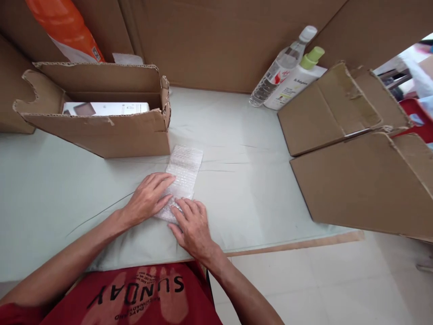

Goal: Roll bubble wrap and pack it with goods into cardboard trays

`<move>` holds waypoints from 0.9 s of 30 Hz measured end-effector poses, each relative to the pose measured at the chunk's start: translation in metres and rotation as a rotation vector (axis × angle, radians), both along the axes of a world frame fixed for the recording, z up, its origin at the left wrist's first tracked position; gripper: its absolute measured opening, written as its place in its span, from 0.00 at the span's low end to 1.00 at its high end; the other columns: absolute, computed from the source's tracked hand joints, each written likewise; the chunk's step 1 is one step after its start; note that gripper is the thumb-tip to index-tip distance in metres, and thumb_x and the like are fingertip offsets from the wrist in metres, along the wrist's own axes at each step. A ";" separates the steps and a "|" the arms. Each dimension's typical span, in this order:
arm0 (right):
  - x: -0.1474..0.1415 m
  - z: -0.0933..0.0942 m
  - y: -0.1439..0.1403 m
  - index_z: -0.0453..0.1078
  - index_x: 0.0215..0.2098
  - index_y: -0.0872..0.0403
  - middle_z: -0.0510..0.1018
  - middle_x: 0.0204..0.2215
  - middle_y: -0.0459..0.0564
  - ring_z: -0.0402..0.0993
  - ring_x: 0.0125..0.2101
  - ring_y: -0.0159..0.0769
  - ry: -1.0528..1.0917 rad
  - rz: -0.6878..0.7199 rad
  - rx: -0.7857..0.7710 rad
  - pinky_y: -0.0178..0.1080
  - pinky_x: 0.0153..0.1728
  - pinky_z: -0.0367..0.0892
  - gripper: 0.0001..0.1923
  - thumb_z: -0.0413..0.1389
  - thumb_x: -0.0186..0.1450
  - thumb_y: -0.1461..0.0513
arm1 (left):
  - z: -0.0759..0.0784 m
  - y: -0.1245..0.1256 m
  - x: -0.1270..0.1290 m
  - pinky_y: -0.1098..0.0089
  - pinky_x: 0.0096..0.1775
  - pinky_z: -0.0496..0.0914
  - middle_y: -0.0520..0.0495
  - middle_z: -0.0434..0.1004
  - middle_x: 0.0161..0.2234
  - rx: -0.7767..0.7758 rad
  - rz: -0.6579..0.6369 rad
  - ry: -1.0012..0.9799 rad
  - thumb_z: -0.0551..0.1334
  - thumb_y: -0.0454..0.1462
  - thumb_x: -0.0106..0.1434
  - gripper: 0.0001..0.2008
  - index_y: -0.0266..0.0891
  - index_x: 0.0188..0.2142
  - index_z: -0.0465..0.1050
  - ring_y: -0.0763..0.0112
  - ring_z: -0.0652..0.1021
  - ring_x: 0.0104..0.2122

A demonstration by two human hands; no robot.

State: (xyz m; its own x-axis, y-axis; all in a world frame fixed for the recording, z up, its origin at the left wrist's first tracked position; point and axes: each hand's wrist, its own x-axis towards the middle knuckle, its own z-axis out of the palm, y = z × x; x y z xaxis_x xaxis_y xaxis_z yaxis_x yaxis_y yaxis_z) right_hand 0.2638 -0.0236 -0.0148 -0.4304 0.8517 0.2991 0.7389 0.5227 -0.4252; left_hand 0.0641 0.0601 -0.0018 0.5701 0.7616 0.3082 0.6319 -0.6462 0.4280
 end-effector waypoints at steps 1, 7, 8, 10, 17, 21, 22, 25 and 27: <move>-0.002 -0.003 0.001 0.71 0.55 0.51 0.79 0.53 0.57 0.73 0.54 0.49 0.001 -0.020 -0.010 0.54 0.54 0.63 0.16 0.57 0.69 0.62 | 0.002 -0.007 -0.006 0.53 0.54 0.69 0.36 0.74 0.55 0.014 -0.004 -0.050 0.57 0.34 0.69 0.21 0.38 0.61 0.65 0.53 0.73 0.54; 0.001 0.001 0.012 0.75 0.51 0.50 0.83 0.42 0.52 0.78 0.43 0.41 0.246 -0.053 -0.150 0.46 0.45 0.71 0.13 0.52 0.72 0.64 | 0.009 -0.051 -0.029 0.57 0.49 0.70 0.41 0.78 0.45 -0.104 -0.041 -0.145 0.58 0.29 0.64 0.27 0.39 0.62 0.63 0.58 0.75 0.47; 0.002 0.004 0.013 0.74 0.51 0.50 0.83 0.42 0.51 0.78 0.42 0.40 0.291 -0.052 -0.205 0.45 0.44 0.72 0.13 0.52 0.72 0.63 | 0.007 -0.055 -0.029 0.58 0.46 0.71 0.43 0.79 0.42 -0.118 -0.020 -0.145 0.57 0.28 0.64 0.26 0.39 0.61 0.63 0.59 0.76 0.43; 0.004 0.009 0.012 0.74 0.53 0.49 0.83 0.43 0.51 0.79 0.44 0.40 0.347 -0.086 -0.272 0.44 0.45 0.74 0.14 0.51 0.72 0.63 | 0.002 -0.057 -0.026 0.61 0.41 0.71 0.45 0.78 0.36 -0.144 0.052 -0.154 0.56 0.28 0.65 0.24 0.38 0.60 0.66 0.62 0.76 0.37; 0.006 0.014 -0.006 0.71 0.55 0.47 0.79 0.52 0.55 0.75 0.51 0.47 0.074 -0.106 0.050 0.50 0.48 0.69 0.16 0.57 0.69 0.65 | -0.007 -0.041 -0.014 0.61 0.41 0.71 0.47 0.79 0.32 -0.231 0.209 -0.059 0.57 0.30 0.64 0.20 0.38 0.55 0.71 0.63 0.77 0.33; 0.001 0.008 0.001 0.73 0.53 0.49 0.81 0.50 0.55 0.76 0.49 0.47 -0.023 -0.066 -0.011 0.49 0.46 0.69 0.14 0.54 0.70 0.66 | 0.001 -0.046 -0.017 0.57 0.47 0.71 0.38 0.78 0.46 -0.105 0.192 -0.046 0.58 0.33 0.67 0.18 0.35 0.56 0.69 0.56 0.77 0.44; 0.000 0.008 0.003 0.73 0.52 0.50 0.82 0.47 0.55 0.77 0.47 0.45 0.012 -0.060 -0.031 0.48 0.44 0.69 0.14 0.53 0.71 0.66 | 0.004 -0.050 -0.020 0.56 0.50 0.70 0.36 0.76 0.50 -0.078 0.155 -0.061 0.59 0.34 0.67 0.19 0.35 0.57 0.68 0.55 0.75 0.48; 0.002 0.011 0.006 0.72 0.55 0.50 0.83 0.43 0.52 0.80 0.41 0.40 0.154 -0.004 -0.167 0.44 0.41 0.73 0.15 0.52 0.72 0.64 | 0.011 -0.063 -0.027 0.54 0.55 0.67 0.37 0.74 0.54 -0.064 0.015 -0.096 0.59 0.31 0.66 0.19 0.36 0.57 0.67 0.54 0.72 0.54; 0.005 0.014 0.004 0.71 0.56 0.49 0.84 0.43 0.51 0.80 0.41 0.39 0.200 0.015 -0.253 0.42 0.41 0.74 0.15 0.53 0.73 0.63 | 0.010 -0.067 -0.029 0.56 0.52 0.68 0.41 0.77 0.48 -0.102 -0.012 -0.106 0.56 0.29 0.67 0.19 0.37 0.57 0.66 0.58 0.73 0.49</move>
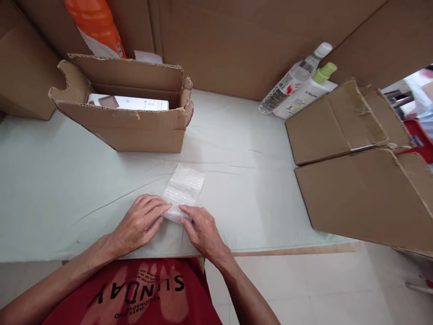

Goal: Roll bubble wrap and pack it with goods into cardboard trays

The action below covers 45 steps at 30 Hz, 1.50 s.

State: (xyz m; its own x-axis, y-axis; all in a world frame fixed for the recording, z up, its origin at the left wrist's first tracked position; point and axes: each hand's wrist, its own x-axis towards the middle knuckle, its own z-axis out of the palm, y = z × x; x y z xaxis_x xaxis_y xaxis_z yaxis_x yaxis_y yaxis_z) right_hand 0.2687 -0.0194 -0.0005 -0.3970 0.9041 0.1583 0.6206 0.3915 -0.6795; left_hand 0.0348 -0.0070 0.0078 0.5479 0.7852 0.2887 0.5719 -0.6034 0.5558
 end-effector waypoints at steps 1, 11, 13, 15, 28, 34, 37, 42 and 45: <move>0.001 0.002 -0.002 0.71 0.56 0.48 0.83 0.44 0.51 0.80 0.42 0.40 -0.003 -0.016 0.001 0.43 0.42 0.74 0.15 0.53 0.72 0.62 | -0.002 0.001 0.000 0.57 0.49 0.69 0.42 0.78 0.44 -0.021 0.009 -0.001 0.55 0.28 0.68 0.18 0.38 0.57 0.67 0.59 0.74 0.46; -0.009 -0.006 -0.008 0.70 0.54 0.52 0.80 0.48 0.57 0.75 0.47 0.47 -0.217 -0.080 0.256 0.48 0.45 0.67 0.14 0.56 0.70 0.62 | -0.014 0.016 0.005 0.53 0.52 0.68 0.36 0.73 0.53 0.030 0.053 -0.009 0.59 0.32 0.67 0.20 0.37 0.58 0.66 0.54 0.72 0.52; -0.010 -0.008 -0.007 0.69 0.55 0.52 0.82 0.43 0.54 0.77 0.41 0.43 -0.127 -0.108 0.202 0.46 0.43 0.68 0.13 0.54 0.72 0.62 | -0.010 0.010 0.002 0.53 0.54 0.67 0.38 0.74 0.52 0.000 0.008 -0.054 0.59 0.31 0.66 0.22 0.37 0.60 0.64 0.55 0.71 0.53; -0.009 -0.007 -0.007 0.69 0.55 0.52 0.82 0.39 0.51 0.77 0.37 0.39 -0.055 -0.103 0.126 0.44 0.41 0.69 0.13 0.54 0.73 0.61 | -0.008 0.006 -0.001 0.55 0.52 0.68 0.41 0.76 0.48 -0.050 0.002 -0.089 0.58 0.29 0.65 0.25 0.38 0.61 0.63 0.58 0.73 0.49; -0.008 -0.009 0.009 0.72 0.53 0.52 0.82 0.46 0.55 0.76 0.45 0.45 -0.176 -0.129 0.255 0.47 0.45 0.66 0.13 0.55 0.71 0.62 | -0.009 0.009 0.006 0.55 0.50 0.73 0.38 0.74 0.51 -0.359 0.425 -0.239 0.60 0.40 0.67 0.25 0.39 0.62 0.63 0.57 0.76 0.49; -0.014 -0.006 0.008 0.75 0.49 0.49 0.83 0.42 0.51 0.78 0.42 0.41 0.177 -0.199 -0.116 0.42 0.43 0.73 0.12 0.58 0.69 0.57 | 0.002 -0.006 0.011 0.60 0.51 0.73 0.36 0.72 0.55 -0.921 0.474 -0.801 0.64 0.40 0.60 0.43 0.38 0.70 0.44 0.61 0.77 0.49; -0.012 -0.002 0.004 0.75 0.48 0.49 0.80 0.50 0.53 0.76 0.52 0.45 0.250 -0.171 -0.150 0.48 0.54 0.69 0.12 0.60 0.68 0.56 | 0.011 -0.002 0.016 0.65 0.46 0.74 0.43 0.76 0.45 -0.971 0.461 -0.863 0.65 0.40 0.59 0.44 0.37 0.70 0.46 0.66 0.77 0.40; -0.002 -0.004 0.001 0.62 0.65 0.49 0.72 0.61 0.58 0.72 0.57 0.48 0.473 -0.167 -0.355 0.49 0.56 0.69 0.36 0.64 0.63 0.49 | 0.014 -0.001 0.021 0.69 0.40 0.73 0.48 0.74 0.40 -0.922 0.430 -0.950 0.67 0.39 0.58 0.43 0.38 0.69 0.49 0.70 0.75 0.35; -0.005 -0.005 0.003 0.72 0.55 0.51 0.82 0.45 0.53 0.78 0.44 0.42 0.487 -0.173 -0.462 0.43 0.47 0.72 0.24 0.62 0.65 0.50 | 0.010 -0.003 0.022 0.70 0.40 0.72 0.49 0.73 0.38 -0.932 0.429 -0.987 0.67 0.40 0.59 0.42 0.38 0.68 0.51 0.70 0.75 0.35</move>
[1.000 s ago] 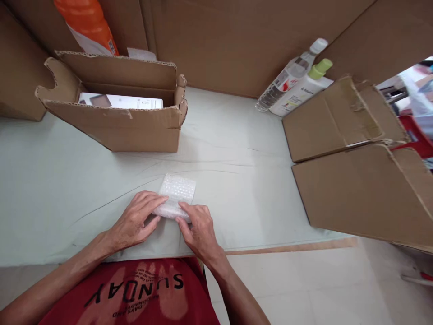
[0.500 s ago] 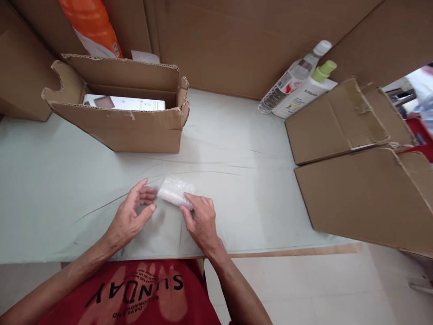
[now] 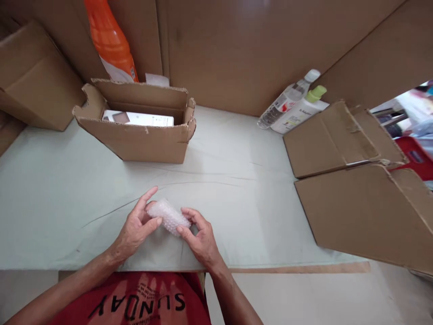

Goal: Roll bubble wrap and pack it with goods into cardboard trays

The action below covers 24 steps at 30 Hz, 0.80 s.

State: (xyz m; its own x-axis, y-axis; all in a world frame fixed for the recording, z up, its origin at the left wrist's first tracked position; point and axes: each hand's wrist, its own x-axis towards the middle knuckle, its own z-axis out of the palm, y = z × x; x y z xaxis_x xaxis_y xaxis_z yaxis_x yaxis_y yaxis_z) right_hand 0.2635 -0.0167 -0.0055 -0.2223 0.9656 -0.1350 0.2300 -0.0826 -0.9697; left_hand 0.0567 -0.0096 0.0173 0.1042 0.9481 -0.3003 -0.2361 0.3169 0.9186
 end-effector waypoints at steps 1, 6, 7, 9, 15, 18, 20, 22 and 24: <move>-0.002 0.001 0.002 0.74 0.51 0.51 0.82 0.41 0.52 0.78 0.40 0.41 -0.023 -0.006 -0.008 0.41 0.44 0.72 0.19 0.61 0.65 0.51 | -0.002 0.000 0.000 0.70 0.40 0.72 0.49 0.73 0.37 -0.002 0.005 -0.012 0.67 0.40 0.59 0.41 0.37 0.68 0.52 0.70 0.74 0.35; -0.010 0.017 0.018 0.77 0.45 0.51 0.82 0.37 0.49 0.77 0.36 0.38 -0.083 0.031 0.076 0.37 0.38 0.72 0.13 0.59 0.67 0.54 | -0.006 0.009 -0.011 0.69 0.41 0.72 0.48 0.75 0.38 0.045 -0.007 -0.061 0.68 0.42 0.61 0.40 0.38 0.68 0.53 0.70 0.75 0.36; -0.008 0.023 0.023 0.77 0.44 0.51 0.83 0.37 0.49 0.78 0.36 0.37 -0.100 0.039 0.106 0.37 0.38 0.72 0.12 0.59 0.67 0.54 | -0.007 0.013 -0.015 0.67 0.43 0.72 0.47 0.76 0.40 0.077 -0.014 -0.071 0.68 0.43 0.62 0.40 0.38 0.68 0.53 0.68 0.76 0.38; -0.001 0.040 0.036 0.78 0.43 0.51 0.83 0.37 0.49 0.78 0.36 0.37 -0.133 0.037 0.179 0.36 0.39 0.72 0.11 0.59 0.68 0.54 | -0.008 0.026 -0.026 0.63 0.48 0.72 0.42 0.78 0.46 0.160 0.010 -0.071 0.66 0.45 0.64 0.37 0.40 0.67 0.55 0.63 0.78 0.44; 0.014 0.130 0.101 0.76 0.49 0.49 0.83 0.41 0.49 0.79 0.38 0.38 -0.227 -0.117 0.514 0.38 0.38 0.74 0.15 0.61 0.67 0.53 | -0.028 0.072 -0.048 0.59 0.51 0.72 0.41 0.79 0.45 0.258 0.112 0.228 0.65 0.43 0.62 0.29 0.38 0.61 0.65 0.62 0.79 0.45; -0.001 0.177 0.149 0.76 0.49 0.50 0.82 0.40 0.50 0.78 0.36 0.37 -0.435 -0.140 0.693 0.39 0.37 0.72 0.15 0.60 0.67 0.53 | -0.041 0.080 -0.047 0.61 0.48 0.73 0.43 0.80 0.41 0.310 0.081 0.373 0.64 0.39 0.59 0.24 0.37 0.56 0.71 0.65 0.79 0.39; -0.014 0.197 0.181 0.77 0.48 0.52 0.82 0.36 0.48 0.76 0.32 0.35 -0.623 -0.062 0.705 0.39 0.34 0.70 0.14 0.57 0.68 0.55 | -0.045 0.080 -0.047 0.62 0.46 0.74 0.43 0.81 0.41 0.350 0.065 0.422 0.62 0.38 0.60 0.22 0.38 0.54 0.73 0.66 0.79 0.39; -0.027 0.207 0.209 0.79 0.45 0.53 0.80 0.30 0.47 0.72 0.28 0.34 -0.847 0.024 0.658 0.37 0.31 0.66 0.14 0.55 0.67 0.58 | -0.046 0.079 -0.046 0.64 0.43 0.75 0.43 0.82 0.40 0.367 0.059 0.444 0.61 0.38 0.59 0.20 0.38 0.52 0.74 0.67 0.79 0.38; -0.038 0.212 0.232 0.80 0.41 0.53 0.78 0.25 0.46 0.70 0.26 0.33 -1.082 0.082 0.618 0.36 0.29 0.62 0.12 0.55 0.64 0.61 | -0.045 0.078 -0.047 0.66 0.40 0.75 0.43 0.82 0.40 0.371 0.050 0.455 0.61 0.38 0.59 0.20 0.38 0.51 0.75 0.66 0.79 0.37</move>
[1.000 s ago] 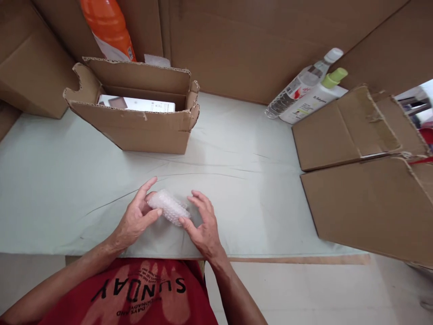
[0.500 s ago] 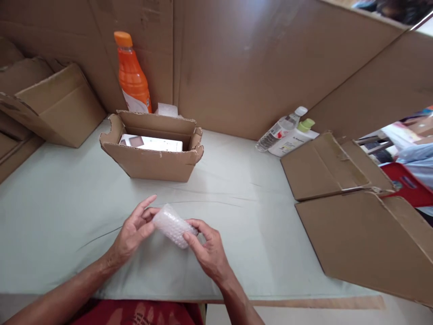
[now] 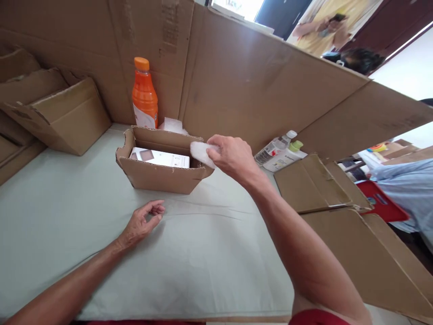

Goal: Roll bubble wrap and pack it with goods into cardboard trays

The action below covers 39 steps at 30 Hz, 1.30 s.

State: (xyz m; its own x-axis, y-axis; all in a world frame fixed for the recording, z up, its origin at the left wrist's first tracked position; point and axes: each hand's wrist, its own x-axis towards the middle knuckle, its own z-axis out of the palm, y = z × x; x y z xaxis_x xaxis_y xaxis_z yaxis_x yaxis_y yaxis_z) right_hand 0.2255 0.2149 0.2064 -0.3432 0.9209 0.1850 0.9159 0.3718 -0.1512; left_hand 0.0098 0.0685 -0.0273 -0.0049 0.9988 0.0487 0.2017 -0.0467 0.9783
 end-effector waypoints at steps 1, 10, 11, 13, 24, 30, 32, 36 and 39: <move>-0.005 0.001 0.009 0.81 0.38 0.53 0.77 0.23 0.46 0.68 0.25 0.33 -0.100 -0.005 -0.015 0.36 0.28 0.60 0.12 0.55 0.62 0.62 | 0.001 0.000 0.000 0.66 0.38 0.75 0.43 0.83 0.40 0.001 -0.006 0.006 0.61 0.38 0.59 0.19 0.38 0.50 0.76 0.66 0.79 0.37; -0.045 0.002 0.037 0.78 0.26 0.52 0.75 0.20 0.44 0.68 0.21 0.29 -0.331 0.156 -0.526 0.34 0.24 0.57 0.08 0.58 0.60 0.65 | 0.008 0.001 -0.001 0.73 0.29 0.70 0.43 0.82 0.39 0.069 -0.067 0.084 0.59 0.35 0.59 0.17 0.39 0.48 0.76 0.65 0.79 0.38; -0.046 0.001 0.036 0.78 0.28 0.52 0.76 0.21 0.43 0.69 0.22 0.30 -0.309 0.144 -0.495 0.34 0.25 0.57 0.07 0.58 0.60 0.65 | 0.008 0.000 -0.001 0.73 0.28 0.70 0.43 0.82 0.39 0.077 -0.072 0.091 0.59 0.35 0.59 0.16 0.39 0.47 0.76 0.65 0.79 0.37; -0.044 -0.002 0.033 0.78 0.30 0.52 0.77 0.22 0.43 0.70 0.23 0.29 -0.256 0.123 -0.440 0.33 0.25 0.58 0.06 0.58 0.59 0.65 | 0.008 0.000 0.000 0.74 0.26 0.68 0.44 0.82 0.39 0.083 -0.085 0.102 0.59 0.34 0.59 0.15 0.40 0.46 0.76 0.66 0.79 0.37; -0.044 -0.029 0.025 0.78 0.35 0.52 0.82 0.31 0.46 0.73 0.30 0.33 -0.235 0.150 -0.350 0.34 0.28 0.61 0.13 0.55 0.57 0.71 | 0.009 0.000 0.001 0.73 0.27 0.70 0.44 0.82 0.38 0.111 -0.101 0.146 0.60 0.34 0.58 0.15 0.41 0.45 0.77 0.65 0.80 0.37; -0.015 -0.015 0.000 0.77 0.39 0.52 0.83 0.36 0.46 0.76 0.36 0.35 0.039 0.103 -0.188 0.35 0.34 0.63 0.10 0.57 0.62 0.67 | 0.017 -0.013 -0.003 0.67 0.37 0.76 0.45 0.81 0.38 0.222 -0.001 0.173 0.60 0.36 0.62 0.12 0.41 0.44 0.77 0.65 0.80 0.37; 0.009 -0.015 -0.017 0.77 0.37 0.53 0.82 0.35 0.46 0.76 0.35 0.35 0.208 0.058 -0.051 0.36 0.36 0.65 0.08 0.55 0.65 0.64 | 0.027 -0.019 -0.013 0.63 0.45 0.75 0.44 0.80 0.42 0.244 0.155 0.175 0.61 0.37 0.64 0.13 0.42 0.47 0.75 0.64 0.80 0.40; 0.051 -0.054 -0.047 0.76 0.40 0.53 0.83 0.36 0.50 0.77 0.33 0.37 0.414 -0.027 -0.060 0.39 0.35 0.69 0.10 0.56 0.65 0.59 | 0.048 -0.016 -0.038 0.59 0.52 0.74 0.42 0.73 0.57 0.166 0.507 0.074 0.64 0.40 0.64 0.25 0.45 0.60 0.67 0.60 0.78 0.51; 0.048 -0.100 -0.052 0.71 0.53 0.52 0.81 0.47 0.54 0.79 0.39 0.40 0.484 -0.001 -0.225 0.40 0.35 0.70 0.20 0.59 0.63 0.58 | 0.057 0.005 -0.051 0.60 0.53 0.74 0.41 0.65 0.66 0.113 0.528 0.051 0.67 0.42 0.61 0.33 0.48 0.65 0.62 0.56 0.73 0.59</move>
State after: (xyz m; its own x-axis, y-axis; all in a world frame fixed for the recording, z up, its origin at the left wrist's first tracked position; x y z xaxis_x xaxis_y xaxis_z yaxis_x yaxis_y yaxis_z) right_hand 0.2732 0.1633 0.1066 -0.2664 0.9564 0.1195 0.7223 0.2802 -0.6323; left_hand -0.0414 0.0739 0.0298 -0.4993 0.8498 0.1691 0.2731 -0.0308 0.9615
